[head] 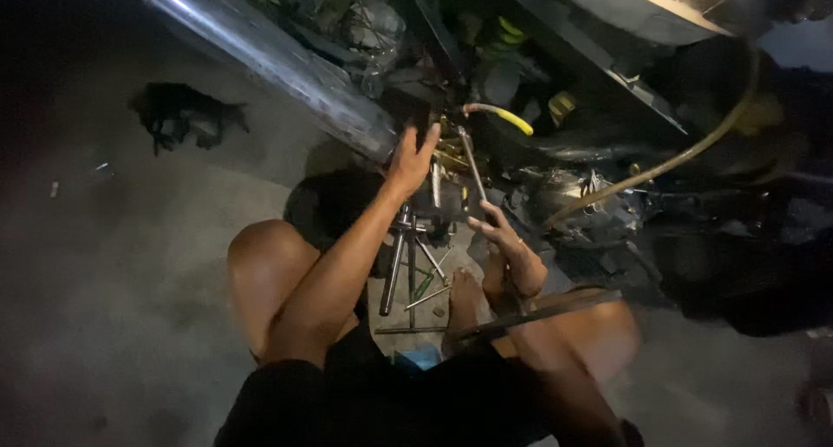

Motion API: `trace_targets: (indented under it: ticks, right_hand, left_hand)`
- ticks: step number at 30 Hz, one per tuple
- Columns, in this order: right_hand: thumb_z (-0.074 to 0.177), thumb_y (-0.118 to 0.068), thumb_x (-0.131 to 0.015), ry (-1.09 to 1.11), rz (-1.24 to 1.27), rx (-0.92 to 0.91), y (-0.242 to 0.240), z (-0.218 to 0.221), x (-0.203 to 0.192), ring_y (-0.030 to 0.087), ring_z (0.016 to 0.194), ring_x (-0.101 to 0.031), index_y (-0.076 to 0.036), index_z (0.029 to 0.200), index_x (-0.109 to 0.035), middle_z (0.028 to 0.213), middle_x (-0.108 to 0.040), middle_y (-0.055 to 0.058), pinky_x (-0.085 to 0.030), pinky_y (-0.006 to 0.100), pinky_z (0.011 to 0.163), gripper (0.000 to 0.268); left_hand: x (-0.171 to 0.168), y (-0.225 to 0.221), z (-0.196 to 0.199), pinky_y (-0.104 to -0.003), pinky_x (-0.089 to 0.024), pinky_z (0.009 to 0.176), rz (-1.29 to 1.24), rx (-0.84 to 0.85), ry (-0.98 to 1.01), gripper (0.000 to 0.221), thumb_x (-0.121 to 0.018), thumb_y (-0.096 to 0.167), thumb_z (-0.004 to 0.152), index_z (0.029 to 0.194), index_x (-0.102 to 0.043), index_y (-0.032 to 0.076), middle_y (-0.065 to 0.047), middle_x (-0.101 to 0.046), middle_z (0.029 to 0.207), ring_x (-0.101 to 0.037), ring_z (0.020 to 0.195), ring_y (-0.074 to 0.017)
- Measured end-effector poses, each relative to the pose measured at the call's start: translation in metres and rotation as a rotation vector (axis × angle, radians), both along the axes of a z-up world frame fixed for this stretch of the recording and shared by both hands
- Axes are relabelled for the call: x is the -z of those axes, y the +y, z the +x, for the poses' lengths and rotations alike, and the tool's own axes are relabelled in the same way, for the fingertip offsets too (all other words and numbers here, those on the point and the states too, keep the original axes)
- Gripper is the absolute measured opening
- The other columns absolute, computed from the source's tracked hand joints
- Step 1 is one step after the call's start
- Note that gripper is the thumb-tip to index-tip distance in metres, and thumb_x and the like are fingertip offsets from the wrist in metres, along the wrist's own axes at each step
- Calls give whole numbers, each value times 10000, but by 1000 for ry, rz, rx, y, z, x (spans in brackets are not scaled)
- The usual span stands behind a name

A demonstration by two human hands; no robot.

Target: Repairing a motorcycle footrest assembly using a T-handle wrench and a combination wrench

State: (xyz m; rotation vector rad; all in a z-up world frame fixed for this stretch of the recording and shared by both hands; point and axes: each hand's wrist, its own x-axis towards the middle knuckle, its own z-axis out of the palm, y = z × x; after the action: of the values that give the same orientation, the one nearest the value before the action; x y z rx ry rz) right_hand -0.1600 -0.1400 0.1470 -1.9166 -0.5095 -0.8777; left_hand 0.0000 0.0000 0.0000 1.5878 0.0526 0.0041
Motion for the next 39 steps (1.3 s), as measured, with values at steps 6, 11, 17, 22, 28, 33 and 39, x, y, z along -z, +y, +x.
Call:
trace_targets:
  ticks: [6, 11, 17, 22, 28, 33, 39]
  right_hand:
    - [1094, -101, -487, 290, 233, -422, -63, -11, 41, 431, 1422, -526, -6, 1331, -515, 1306, -648, 301, -566, 495, 1108, 257]
    - [1068, -138, -419, 444, 353, -757, -139, 15, 97, 756, 1357, -342, 148, 1445, -353, 1198, -589, 507, -128, 833, 1121, 477]
    - [1179, -389, -420, 240, 437, -346, -61, -6, 35, 442, 1201, -644, -134, 1354, -496, 1084, -705, 245, -529, 630, 1087, 319]
    - [1127, -456, -383, 438, 380, -513, -88, 0, 49, 347, 1246, -593, -54, 1265, -638, 1243, -613, 204, -460, 503, 1127, 496]
    - [1102, -121, -463, 355, 799, -348, -87, 3, 46, 648, 899, -648, 78, 1279, -533, 1064, -587, 428, -418, 788, 1102, 275]
    - [1147, -162, -424, 257, 668, -57, -57, -6, -9, 627, 1059, -666, 66, 1334, -491, 1015, -621, 458, -601, 799, 900, 303]
    - [1081, 71, -445, 223, 21, -335, -52, -8, -34, 371, 1233, -674, 41, 1223, -583, 1125, -713, 229, -576, 513, 1128, 200]
  left_hand:
    - [-14, -14, -6, -534, -310, 1226, 67, -7, 221, 783, -420, 708, 1015, 1337, -525, 1, -325, -494, 1466, -424, 1421, -428]
    - [-74, -11, -25, -577, -346, 1181, -36, -70, 99, 738, -456, 613, 1034, 1355, -529, -48, -393, -510, 1394, -437, 1359, -514]
    - [-37, -16, -19, -622, -391, 1141, 60, -142, 60, 695, -514, 601, 1023, 1283, -532, -43, -382, -571, 1326, -498, 1309, -535]
    - [-43, -23, -24, -650, -421, 1081, 106, -195, 36, 694, -550, 553, 1017, 1280, -537, -89, -412, -575, 1288, -521, 1259, -564]
    - [-44, -23, -31, -648, -501, 915, 108, -246, -79, 584, -594, 518, 1007, 1183, -583, -39, -371, -645, 1126, -582, 1134, -567]
    - [-47, -21, -38, -621, -534, 869, 169, -234, -113, 507, -641, 484, 985, 1215, -582, 35, -328, -671, 1114, -618, 1093, -544]
    - [-27, -19, -31, -661, -531, 854, 189, -211, -150, 506, -688, 169, 948, 1379, -517, -33, -392, -651, 1144, -615, 1068, -585]
